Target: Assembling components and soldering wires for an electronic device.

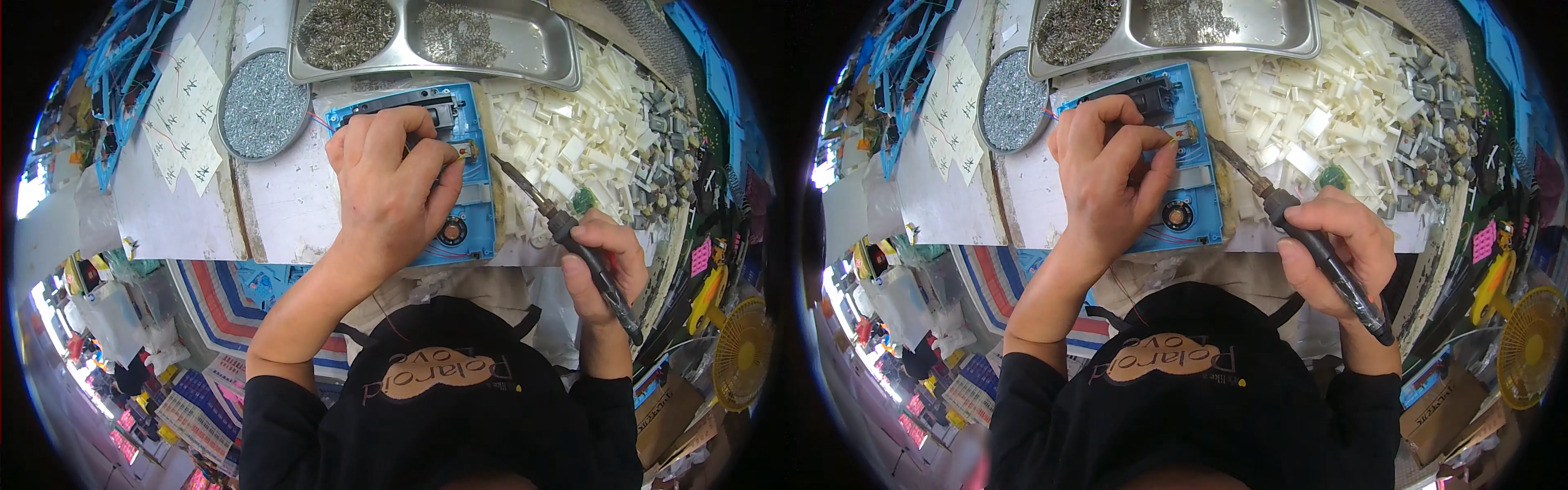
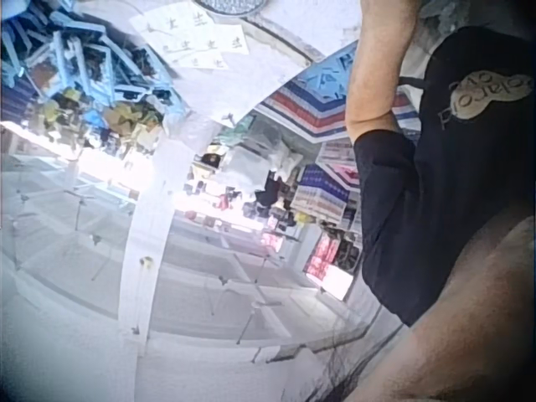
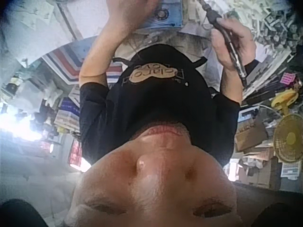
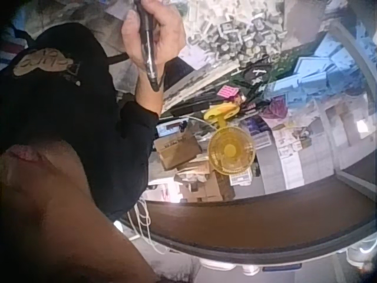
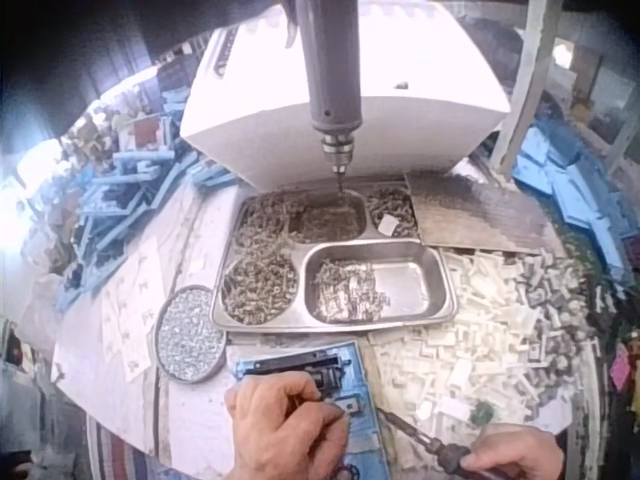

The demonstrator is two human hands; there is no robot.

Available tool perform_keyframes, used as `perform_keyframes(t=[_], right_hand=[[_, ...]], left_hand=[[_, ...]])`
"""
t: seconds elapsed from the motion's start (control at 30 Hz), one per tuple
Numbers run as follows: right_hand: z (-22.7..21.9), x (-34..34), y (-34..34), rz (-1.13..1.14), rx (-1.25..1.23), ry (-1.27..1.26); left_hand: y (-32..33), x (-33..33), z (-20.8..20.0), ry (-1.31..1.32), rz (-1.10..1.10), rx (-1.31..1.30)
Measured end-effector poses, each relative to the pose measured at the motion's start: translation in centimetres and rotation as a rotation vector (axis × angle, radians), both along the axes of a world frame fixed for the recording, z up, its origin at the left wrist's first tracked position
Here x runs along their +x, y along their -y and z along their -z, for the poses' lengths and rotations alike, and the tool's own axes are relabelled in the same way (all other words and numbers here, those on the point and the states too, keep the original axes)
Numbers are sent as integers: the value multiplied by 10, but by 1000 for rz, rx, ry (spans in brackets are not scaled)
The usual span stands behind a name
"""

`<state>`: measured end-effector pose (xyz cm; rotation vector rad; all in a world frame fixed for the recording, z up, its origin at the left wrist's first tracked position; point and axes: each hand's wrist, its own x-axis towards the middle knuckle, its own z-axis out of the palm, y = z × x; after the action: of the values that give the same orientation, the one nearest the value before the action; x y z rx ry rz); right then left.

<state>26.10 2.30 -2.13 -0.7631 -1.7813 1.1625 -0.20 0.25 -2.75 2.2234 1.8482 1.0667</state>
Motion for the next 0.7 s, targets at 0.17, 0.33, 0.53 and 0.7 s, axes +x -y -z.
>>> perform_keyframes(t=[0.17,0.33,0.53,0.7], right_hand=[[0,-1,-2,9,14,-9],[0,0,-4,8,2,-12],[3,-6,-12,7,25,-10],[-1,-10,-18,-21,73,49]], left_hand=[[0,0,1,5,-17,10],[-1,0,-3,21,-24,-16],[-11,1,-23,-191,17,-103],[-15,0,-29,-331,72,-117]])
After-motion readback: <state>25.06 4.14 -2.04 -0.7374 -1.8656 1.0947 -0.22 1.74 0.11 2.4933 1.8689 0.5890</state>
